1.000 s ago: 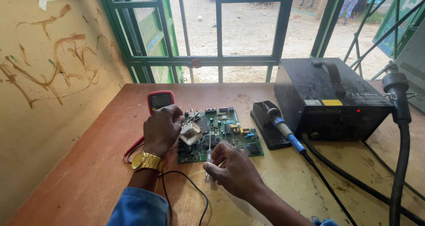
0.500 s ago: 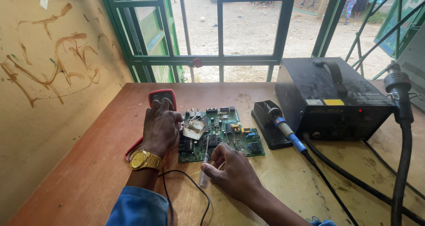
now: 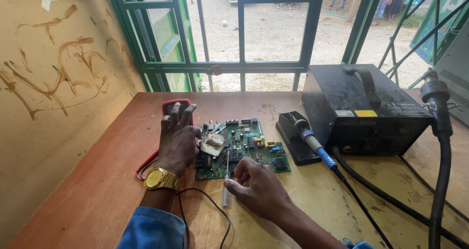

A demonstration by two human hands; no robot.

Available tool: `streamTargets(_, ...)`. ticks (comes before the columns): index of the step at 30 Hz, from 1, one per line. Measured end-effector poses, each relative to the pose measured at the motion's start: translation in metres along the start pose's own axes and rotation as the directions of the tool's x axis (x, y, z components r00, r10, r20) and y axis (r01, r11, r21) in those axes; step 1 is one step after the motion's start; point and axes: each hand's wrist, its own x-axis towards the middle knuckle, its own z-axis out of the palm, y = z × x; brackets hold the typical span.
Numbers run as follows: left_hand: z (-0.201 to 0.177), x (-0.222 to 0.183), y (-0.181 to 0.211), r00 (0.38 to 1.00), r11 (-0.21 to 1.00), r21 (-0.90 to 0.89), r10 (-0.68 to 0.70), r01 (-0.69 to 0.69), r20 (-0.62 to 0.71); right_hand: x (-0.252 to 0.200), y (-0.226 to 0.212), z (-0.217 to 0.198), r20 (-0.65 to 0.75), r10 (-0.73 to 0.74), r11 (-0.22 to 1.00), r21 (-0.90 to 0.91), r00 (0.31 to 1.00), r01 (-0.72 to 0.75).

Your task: The person uses a hot air rework station to heat and remove a component from a green circuit board, then uses a screwdriver to scrape away residue. The person then uses the hot air tool again on a different section of the board.

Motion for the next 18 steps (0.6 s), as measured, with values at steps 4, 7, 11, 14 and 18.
streamTargets(4,-0.003,-0.002,0.002,0.999,1.000,0.002,0.009,-0.009,0.044,-0.001,-0.005,-0.008,0.000,-0.036,0.999,-0.004,0.999,0.036)
streamTargets(7,-0.016,-0.002,0.005,0.971,0.999,-0.034,-0.019,0.028,0.239,-0.002,-0.009,-0.015,0.022,0.009,1.000,0.017,1.000,-0.010)
streamTargets(11,-0.029,-0.002,0.008,0.943,0.995,-0.074,-0.040,0.068,0.331,0.000,-0.007,-0.017,-0.019,-0.028,1.000,0.013,0.999,0.028)
streamTargets(14,-0.017,0.000,0.007,0.958,0.995,-0.084,-0.030,0.057,0.287,0.001,-0.007,-0.019,-0.030,-0.006,1.000,-0.004,1.000,0.005)
streamTargets(18,-0.008,-0.002,0.003,0.987,0.998,-0.059,-0.006,0.015,0.158,0.002,-0.005,-0.020,-0.048,-0.017,1.000,-0.019,0.999,0.016)
